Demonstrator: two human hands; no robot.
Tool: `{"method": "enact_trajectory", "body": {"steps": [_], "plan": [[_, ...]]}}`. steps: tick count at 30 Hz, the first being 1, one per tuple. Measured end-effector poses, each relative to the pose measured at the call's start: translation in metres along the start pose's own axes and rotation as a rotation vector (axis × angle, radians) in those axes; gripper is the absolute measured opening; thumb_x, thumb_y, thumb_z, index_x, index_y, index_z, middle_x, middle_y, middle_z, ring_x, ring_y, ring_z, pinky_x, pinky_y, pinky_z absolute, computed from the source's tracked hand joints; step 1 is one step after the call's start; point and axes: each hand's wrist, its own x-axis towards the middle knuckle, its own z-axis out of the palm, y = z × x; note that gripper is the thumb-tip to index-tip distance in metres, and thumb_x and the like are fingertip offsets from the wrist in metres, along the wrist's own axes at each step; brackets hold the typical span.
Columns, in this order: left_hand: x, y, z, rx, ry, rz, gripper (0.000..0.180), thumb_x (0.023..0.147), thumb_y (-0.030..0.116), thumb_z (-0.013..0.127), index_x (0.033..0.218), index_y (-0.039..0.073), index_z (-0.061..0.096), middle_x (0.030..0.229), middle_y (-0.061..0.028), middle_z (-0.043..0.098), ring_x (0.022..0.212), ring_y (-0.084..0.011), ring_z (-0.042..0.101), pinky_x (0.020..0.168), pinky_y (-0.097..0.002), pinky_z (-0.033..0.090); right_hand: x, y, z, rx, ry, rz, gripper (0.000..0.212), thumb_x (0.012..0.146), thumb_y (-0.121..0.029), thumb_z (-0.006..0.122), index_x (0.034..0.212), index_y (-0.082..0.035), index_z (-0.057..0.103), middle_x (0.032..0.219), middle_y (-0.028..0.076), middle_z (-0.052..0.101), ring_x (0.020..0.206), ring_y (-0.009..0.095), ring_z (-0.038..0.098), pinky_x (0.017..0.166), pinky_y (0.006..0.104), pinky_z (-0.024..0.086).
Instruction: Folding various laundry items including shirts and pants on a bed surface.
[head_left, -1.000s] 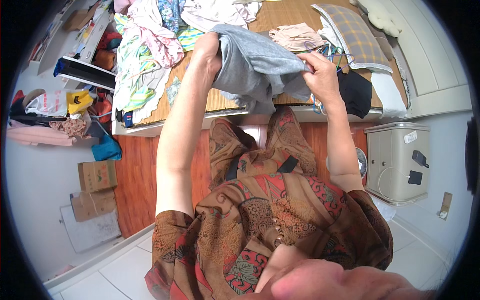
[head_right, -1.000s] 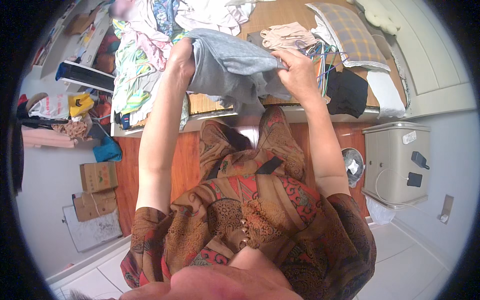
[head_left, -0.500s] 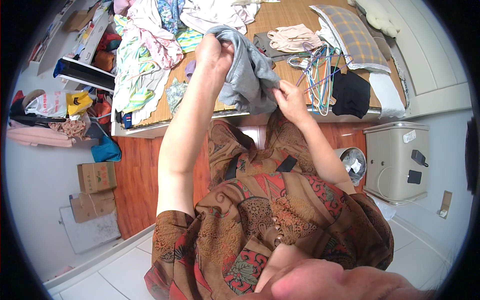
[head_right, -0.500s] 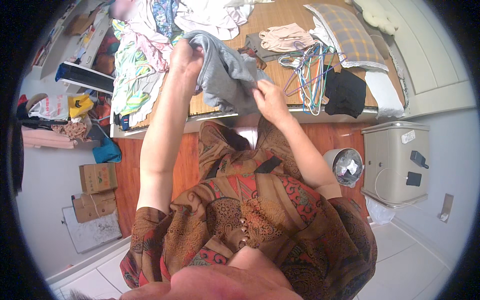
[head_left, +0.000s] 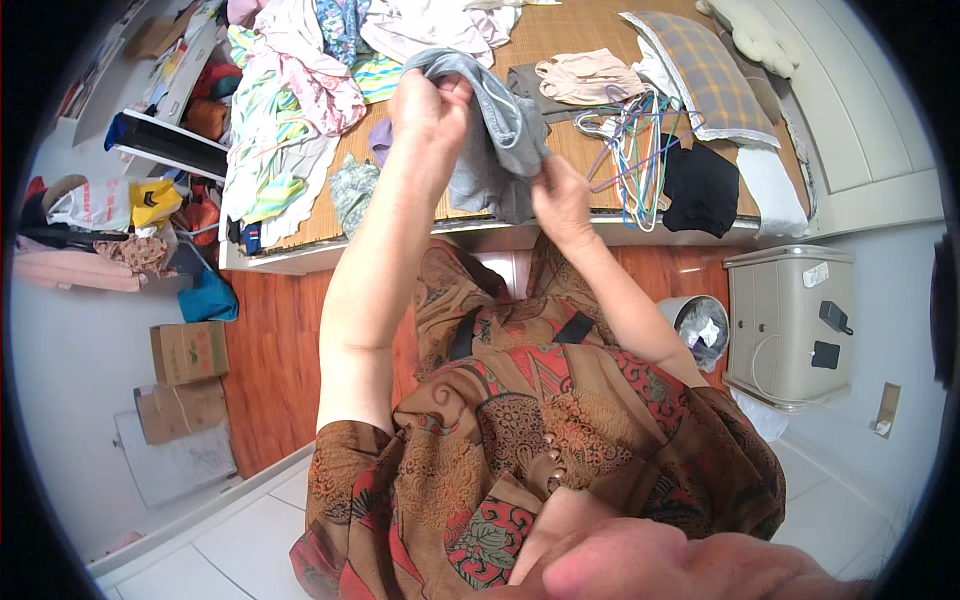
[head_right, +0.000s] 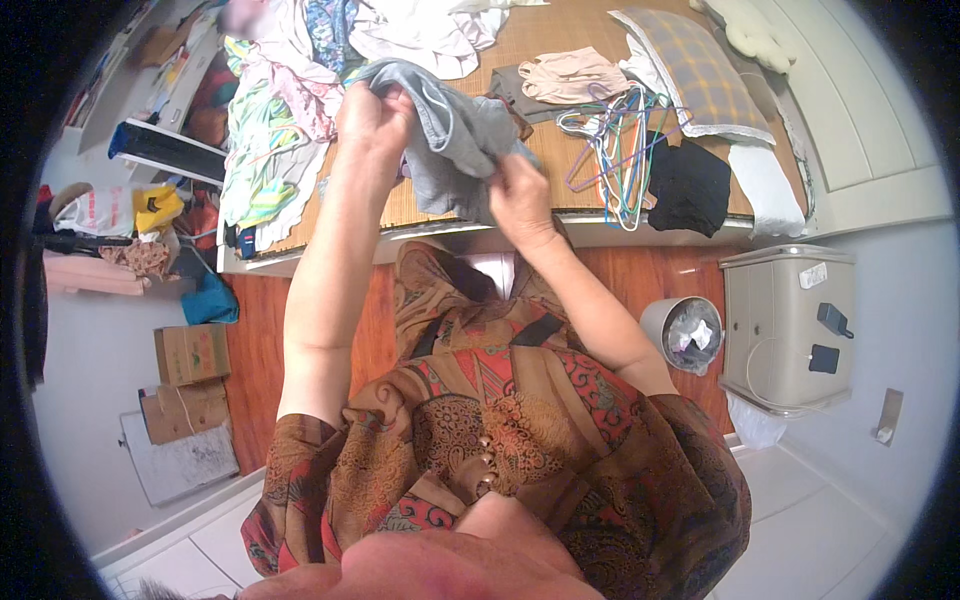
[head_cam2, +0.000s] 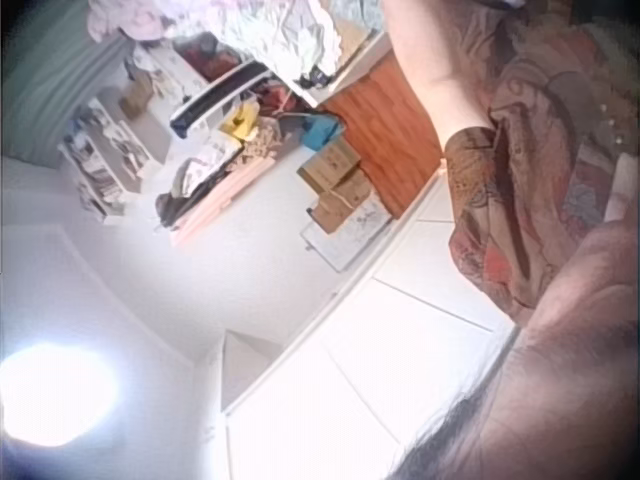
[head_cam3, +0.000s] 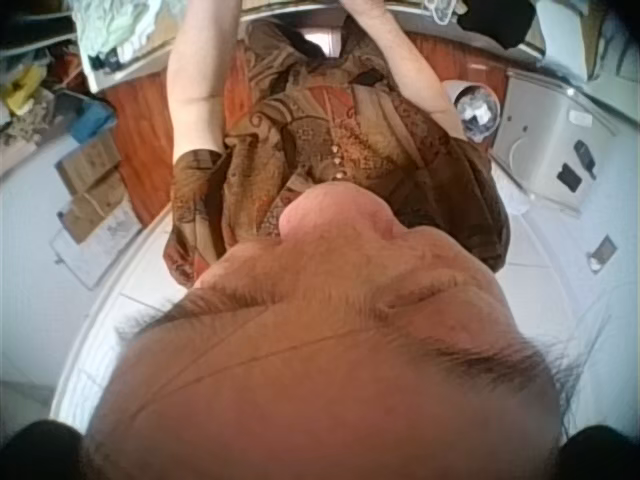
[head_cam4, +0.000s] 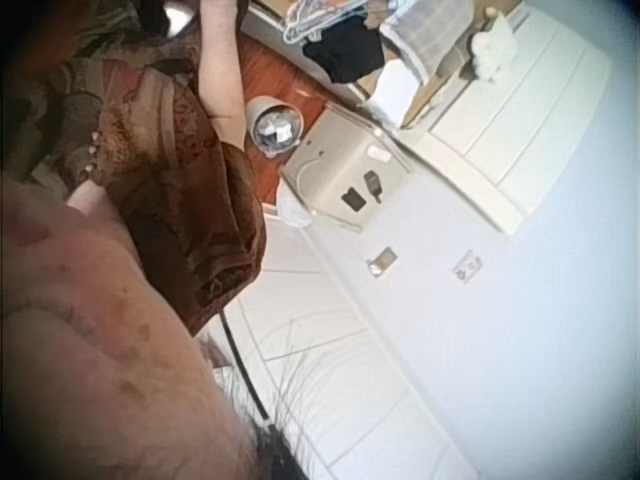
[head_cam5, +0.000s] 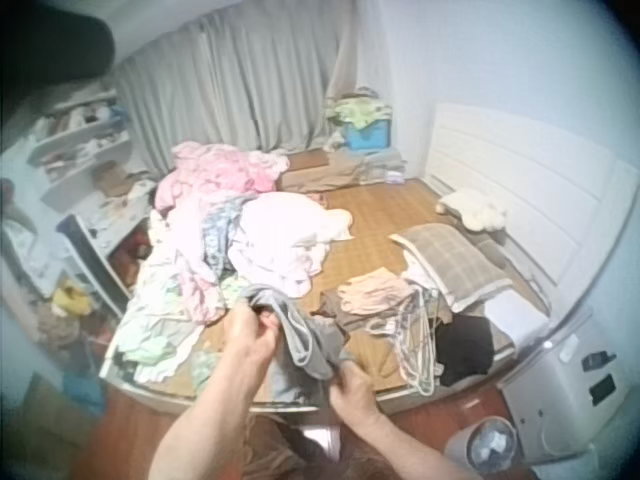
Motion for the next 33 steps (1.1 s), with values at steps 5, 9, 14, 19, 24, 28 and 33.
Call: {"method": "enact_trajectory", "body": {"steps": [5, 9, 14, 19, 24, 28, 33], "plan": [[0.024, 0.019, -0.042, 0.388, -0.124, -0.109, 0.022, 0.092, 0.005, 0.035, 0.101, -0.002, 0.053, 0.090, -0.0124, 0.061, 0.070, -0.0152, 0.059, 0.057, -0.0303, 0.050, 0.027, 0.021, -0.036, -0.009, 0.280, -0.107, 0.018, 0.083, 0.002, 0.047, 0.097, 0.001, 0.058, 0.088, 0.018, 0.061, 0.083, 0.034, 0.060, 0.074, 0.0393, 0.047], [0.049, 0.035, -0.101, 0.997, -0.385, -0.123, 0.018, 0.090, 0.009, 0.044, 0.088, 0.000, 0.059, 0.067, -0.0075, 0.059, 0.044, -0.0120, 0.051, 0.034, -0.0277, 0.036, 0.049, 0.033, -0.060, -0.126, 0.362, -0.190, 0.016, 0.082, -0.001, 0.048, 0.096, 0.000, 0.056, 0.088, 0.019, 0.060, 0.080, 0.036, 0.059, 0.073, 0.0427, 0.045], [0.036, 0.051, -0.101, 1.480, -0.402, -0.040, 0.011, 0.086, 0.005, 0.053, 0.082, 0.001, 0.063, 0.057, -0.0047, 0.056, 0.038, -0.0103, 0.046, 0.032, -0.0244, 0.033, 0.066, 0.023, -0.079, -0.100, 0.341, -0.187, 0.012, 0.087, -0.006, 0.050, 0.094, 0.000, 0.058, 0.082, 0.017, 0.061, 0.076, 0.033, 0.060, 0.067, 0.0388, 0.046], [0.003, 0.085, -0.060, 1.313, -0.396, 0.316, 0.022, 0.087, 0.008, 0.056, 0.106, 0.007, 0.066, 0.072, -0.0011, 0.061, 0.051, -0.0056, 0.049, 0.041, -0.0189, 0.039, 0.082, -0.035, -0.122, -0.036, 0.446, -0.217, 0.014, 0.090, -0.014, 0.058, 0.088, -0.001, 0.062, 0.073, 0.012, 0.063, 0.064, 0.021, 0.060, 0.061, 0.0293, 0.046], [0.013, 0.076, -0.078, 1.252, -0.422, 0.230, 0.024, 0.083, 0.002, 0.050, 0.098, 0.005, 0.069, 0.066, -0.0005, 0.060, 0.051, -0.0042, 0.049, 0.040, -0.0188, 0.038, 0.095, -0.030, -0.112, -0.013, 0.228, -0.304, 0.016, 0.087, -0.016, 0.063, 0.082, -0.001, 0.062, 0.068, 0.007, 0.061, 0.059, 0.012, 0.054, 0.055, 0.0273, 0.043], [0.016, 0.084, -0.090, 1.131, -0.412, 0.104, 0.025, 0.082, 0.003, 0.049, 0.096, 0.006, 0.069, 0.066, -0.0001, 0.060, 0.047, -0.0045, 0.048, 0.039, -0.0192, 0.039, 0.098, -0.034, -0.118, 0.051, 0.150, -0.075, 0.019, 0.086, -0.018, 0.064, 0.079, 0.000, 0.063, 0.065, 0.002, 0.056, 0.061, 0.005, 0.045, 0.055, 0.0240, 0.038], [0.022, 0.052, -0.131, 1.061, -0.298, -0.140, 0.009, 0.087, 0.014, 0.057, 0.086, 0.009, 0.064, 0.057, 0.0033, 0.052, 0.042, -0.0041, 0.045, 0.036, -0.0192, 0.040, 0.090, -0.019, -0.098, 0.114, -0.198, -0.109, 0.025, 0.087, -0.022, 0.062, 0.078, 0.002, 0.061, 0.062, 0.005, 0.056, 0.060, 0.010, 0.048, 0.056, 0.0275, 0.040]]}}
